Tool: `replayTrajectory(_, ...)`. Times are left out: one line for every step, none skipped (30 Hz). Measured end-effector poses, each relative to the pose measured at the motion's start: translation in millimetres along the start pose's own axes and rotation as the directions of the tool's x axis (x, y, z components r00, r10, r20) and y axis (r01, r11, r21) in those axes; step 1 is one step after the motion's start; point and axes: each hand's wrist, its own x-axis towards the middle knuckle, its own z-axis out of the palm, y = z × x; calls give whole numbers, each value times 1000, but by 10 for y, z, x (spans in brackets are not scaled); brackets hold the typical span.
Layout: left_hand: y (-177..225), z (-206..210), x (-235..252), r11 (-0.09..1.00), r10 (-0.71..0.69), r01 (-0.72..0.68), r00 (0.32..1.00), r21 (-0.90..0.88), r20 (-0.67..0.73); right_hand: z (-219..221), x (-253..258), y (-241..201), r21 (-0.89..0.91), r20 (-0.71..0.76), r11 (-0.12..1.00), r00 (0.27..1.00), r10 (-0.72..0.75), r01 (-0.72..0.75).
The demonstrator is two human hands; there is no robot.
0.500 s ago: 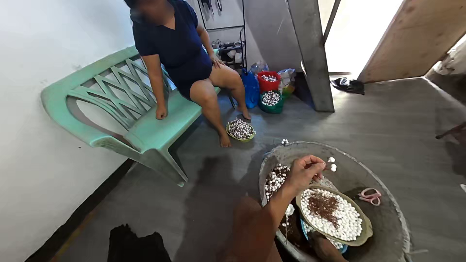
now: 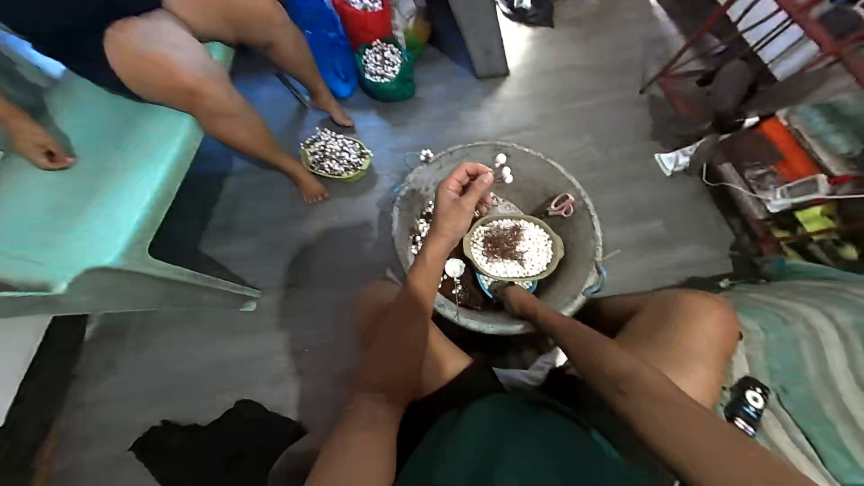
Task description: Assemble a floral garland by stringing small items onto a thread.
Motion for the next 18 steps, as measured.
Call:
replayTrajectory(-4, 5, -6, 1000, -3, 3, 1000, 2, 3, 2, -2, -8, 9, 8, 1000, 1000, 14, -14)
replayTrajectory(-3, 10, -11, 1000, -7, 7, 1000, 3, 4, 0, -10, -25, 16, 13, 999, 999, 30, -30)
replayTrajectory(-3, 15, -13, 1000, -15, 15, 1000, 4, -1, 2, -16, -40, 20, 26, 999, 999, 46, -47)
replayTrajectory(0, 18, -15, 1000, -21, 21, 1000, 4, -11, 11, -7, -44, 17, 35, 998, 998, 56, -57)
replayTrajectory(6, 11, -8, 1000, -22, 22, 1000, 9, -20, 3, -1, -57, 13, 41, 998, 997, 62, -62)
replayTrajectory(16, -3, 2, 1000, -25, 25, 999, 15, -26, -8, 7, -68, 9, 47, 998, 997, 62, -62)
replayTrajectory(13, -14, 2, 999, -30, 30, 999, 20, -32, 1, 7, -69, 5, 63, 998, 996, 62, -62)
replayTrajectory(-1, -16, -10, 999, -31, 32, 999, 19, -40, 33, 22, -46, -2, 79, 998, 995, 59, -59)
replayTrajectory(-5, -18, -7, 999, -31, 31, 998, 14, -48, 50, 58, -12, -12, 83, 999, 995, 51, -50)
replayTrajectory(3, -24, 8, 1000, -29, 29, 998, 9, -55, 57, 92, 19, -21, 76, 999, 996, 38, -36)
replayTrajectory(15, -23, 9, 1000, -32, 32, 997, 0, -64, 60, 103, 35, -30, 78, 999, 997, 27, -24)
replayTrajectory(27, -20, 8, 999, -35, 35, 997, -8, -70, 59, 108, 49, -36, 79, 999, 997, 19, -16)
replayTrajectory(32, -20, 12, 999, -35, 34, 996, -17, -76, 58, 109, 59, -36, 77, 999, 997, 15, -13)
replayTrajectory(34, -23, 17, 999, -36, 34, 996, -25, -80, 59, 109, 66, -32, 74, 999, 997, 16, -14)
replayTrajectory(35, -25, 21, 999, -35, 32, 996, -30, -83, 62, 113, 79, -34, 72, 999, 997, 18, -15)
replayTrajectory(34, -29, 27, 999, -32, 29, 996, -36, -83, 62, 119, 90, -42, 73, 999, 997, 21, -17)
replayTrajectory(28, -31, 31, 999, -29, 25, 996, -41, -82, 64, 129, 103, -51, 73, 999, 997, 21, -18)
replayTrajectory(20, -33, 33, 999, -25, 21, 996, -47, -81, 64, 136, 108, -60, 76, 998, 997, 21, -17)
